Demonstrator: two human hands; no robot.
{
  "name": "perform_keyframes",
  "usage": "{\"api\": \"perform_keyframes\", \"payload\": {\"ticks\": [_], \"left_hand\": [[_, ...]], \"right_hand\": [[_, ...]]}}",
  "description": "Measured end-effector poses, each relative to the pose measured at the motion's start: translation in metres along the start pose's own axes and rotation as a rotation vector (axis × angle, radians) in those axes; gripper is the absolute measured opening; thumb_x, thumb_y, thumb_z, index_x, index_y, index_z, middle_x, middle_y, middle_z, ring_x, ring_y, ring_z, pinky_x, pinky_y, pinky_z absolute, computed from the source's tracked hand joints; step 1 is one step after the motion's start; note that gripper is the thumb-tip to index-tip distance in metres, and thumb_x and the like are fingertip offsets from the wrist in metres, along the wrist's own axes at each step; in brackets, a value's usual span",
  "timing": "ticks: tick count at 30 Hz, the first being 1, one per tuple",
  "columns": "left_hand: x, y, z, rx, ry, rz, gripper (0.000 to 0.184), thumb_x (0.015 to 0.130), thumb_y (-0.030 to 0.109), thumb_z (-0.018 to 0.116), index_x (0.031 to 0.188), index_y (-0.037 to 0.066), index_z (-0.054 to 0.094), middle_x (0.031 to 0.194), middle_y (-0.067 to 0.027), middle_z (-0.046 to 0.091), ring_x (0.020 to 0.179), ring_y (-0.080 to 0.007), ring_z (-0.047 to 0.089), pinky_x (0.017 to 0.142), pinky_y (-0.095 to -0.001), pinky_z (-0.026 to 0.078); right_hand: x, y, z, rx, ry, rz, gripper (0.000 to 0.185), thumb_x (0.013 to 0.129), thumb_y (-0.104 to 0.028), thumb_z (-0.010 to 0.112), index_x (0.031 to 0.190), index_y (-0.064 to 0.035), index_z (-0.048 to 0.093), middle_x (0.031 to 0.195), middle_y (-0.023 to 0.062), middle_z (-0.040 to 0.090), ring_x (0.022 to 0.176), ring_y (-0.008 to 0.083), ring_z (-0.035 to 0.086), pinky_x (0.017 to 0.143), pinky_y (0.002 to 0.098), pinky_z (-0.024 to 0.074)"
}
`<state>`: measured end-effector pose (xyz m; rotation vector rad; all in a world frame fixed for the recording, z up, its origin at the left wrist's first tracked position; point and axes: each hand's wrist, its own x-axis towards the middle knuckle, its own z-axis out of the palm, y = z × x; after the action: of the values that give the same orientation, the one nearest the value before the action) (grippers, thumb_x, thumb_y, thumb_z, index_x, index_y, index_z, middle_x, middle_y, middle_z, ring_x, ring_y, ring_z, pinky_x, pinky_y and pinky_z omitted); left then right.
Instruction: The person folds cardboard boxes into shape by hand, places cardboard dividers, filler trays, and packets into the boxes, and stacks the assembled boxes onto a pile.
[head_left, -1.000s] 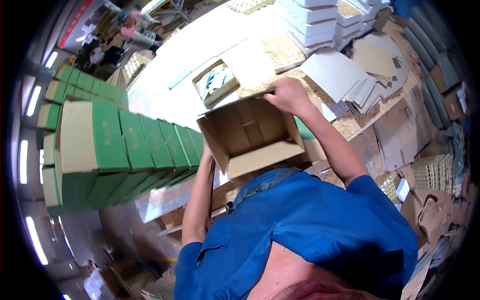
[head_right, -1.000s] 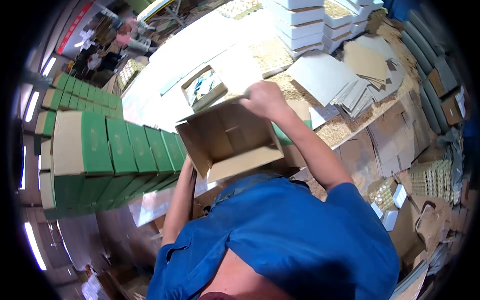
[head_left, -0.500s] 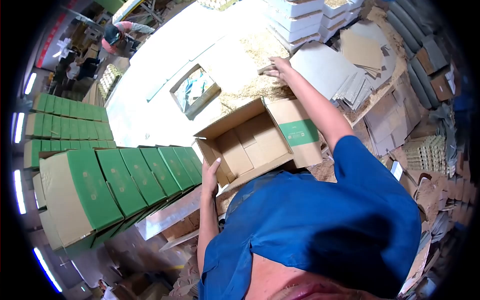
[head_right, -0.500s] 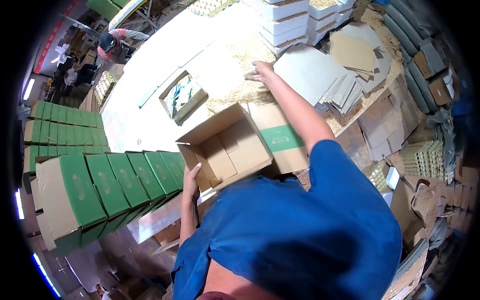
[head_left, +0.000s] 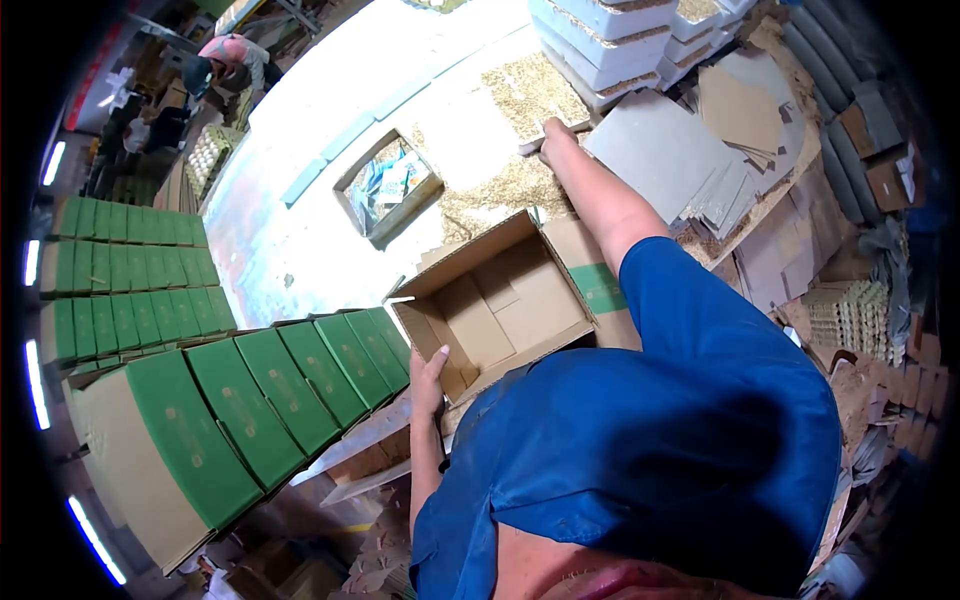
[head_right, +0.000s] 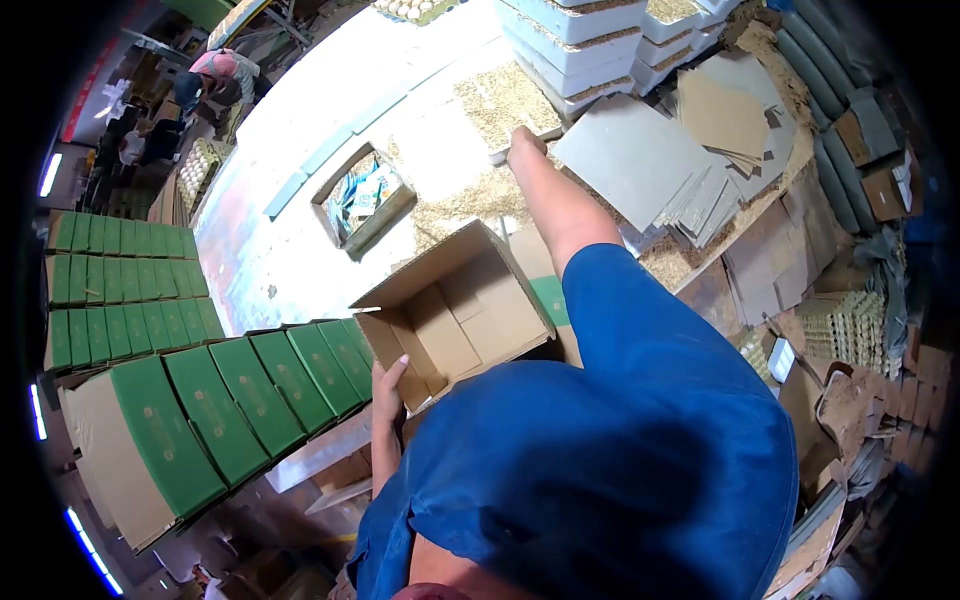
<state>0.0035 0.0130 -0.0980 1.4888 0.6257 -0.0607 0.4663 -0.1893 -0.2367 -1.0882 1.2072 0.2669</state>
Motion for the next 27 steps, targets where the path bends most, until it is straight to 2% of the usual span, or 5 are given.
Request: {"api": "perform_keyframes", "payload": {"ticks": [5,9,17,23,27], "left_hand": [[0.000,0.003,0.000,-0.002,0.004,-0.027,0.047,0.088,0.019,0.061,0.128,-0.005,0.049,0.119,-0.0145,0.060,0.109,-0.0234,0.055,0.098,-0.0344,0.041],[-0.001,0.001,0.000,-0.001,0.012,-0.006,0.048,0.087,0.020,0.061,0.127,-0.005,0.050,0.115,-0.0142,0.061,0.105,-0.0233,0.056,0.095,-0.0339,0.042],[-0.001,0.001,-0.002,0.001,0.001,0.008,0.046,0.087,0.021,0.061,0.123,-0.005,0.051,0.114,-0.0130,0.061,0.103,-0.0234,0.056,0.094,-0.0347,0.042],[-0.002,-0.002,-0.005,-0.010,0.013,-0.048,0.051,0.087,0.022,0.062,0.129,-0.004,0.048,0.121,-0.0135,0.057,0.110,-0.0239,0.053,0.099,-0.0345,0.039],[-0.001,0.000,-0.007,0.022,0.005,-0.054,0.052,0.088,0.021,0.062,0.130,-0.004,0.046,0.121,-0.0132,0.056,0.110,-0.0236,0.053,0.099,-0.0346,0.039]], "right_hand": [[-0.025,-0.006,0.004,0.091,0.050,0.016,0.048,0.082,-0.027,0.062,0.115,0.0065,0.057,0.114,0.0192,0.063,0.092,0.0299,0.065,0.078,0.0390,0.0525],[0.039,0.011,0.023,0.283,-0.120,-0.026,0.050,0.080,-0.021,0.063,0.121,0.0073,0.053,0.117,0.0215,0.062,0.097,0.0317,0.065,0.083,0.0387,0.0538],[0.013,-0.006,0.007,0.100,-0.078,-0.029,0.044,0.087,-0.011,0.056,0.128,0.0005,0.044,0.120,0.0197,0.056,0.098,0.0351,0.064,0.076,0.0491,0.0559],[0.045,0.000,0.014,0.155,-0.291,-0.023,0.031,0.083,-0.018,0.056,0.108,-0.0006,0.049,0.104,0.0206,0.058,0.082,0.0356,0.061,0.072,0.0561,0.0561],[0.032,-0.005,-0.005,0.133,-0.423,0.114,0.032,0.077,-0.031,0.054,0.093,-0.0026,0.052,0.083,0.0169,0.058,0.067,0.0295,0.055,0.055,0.0409,0.0458]]}}
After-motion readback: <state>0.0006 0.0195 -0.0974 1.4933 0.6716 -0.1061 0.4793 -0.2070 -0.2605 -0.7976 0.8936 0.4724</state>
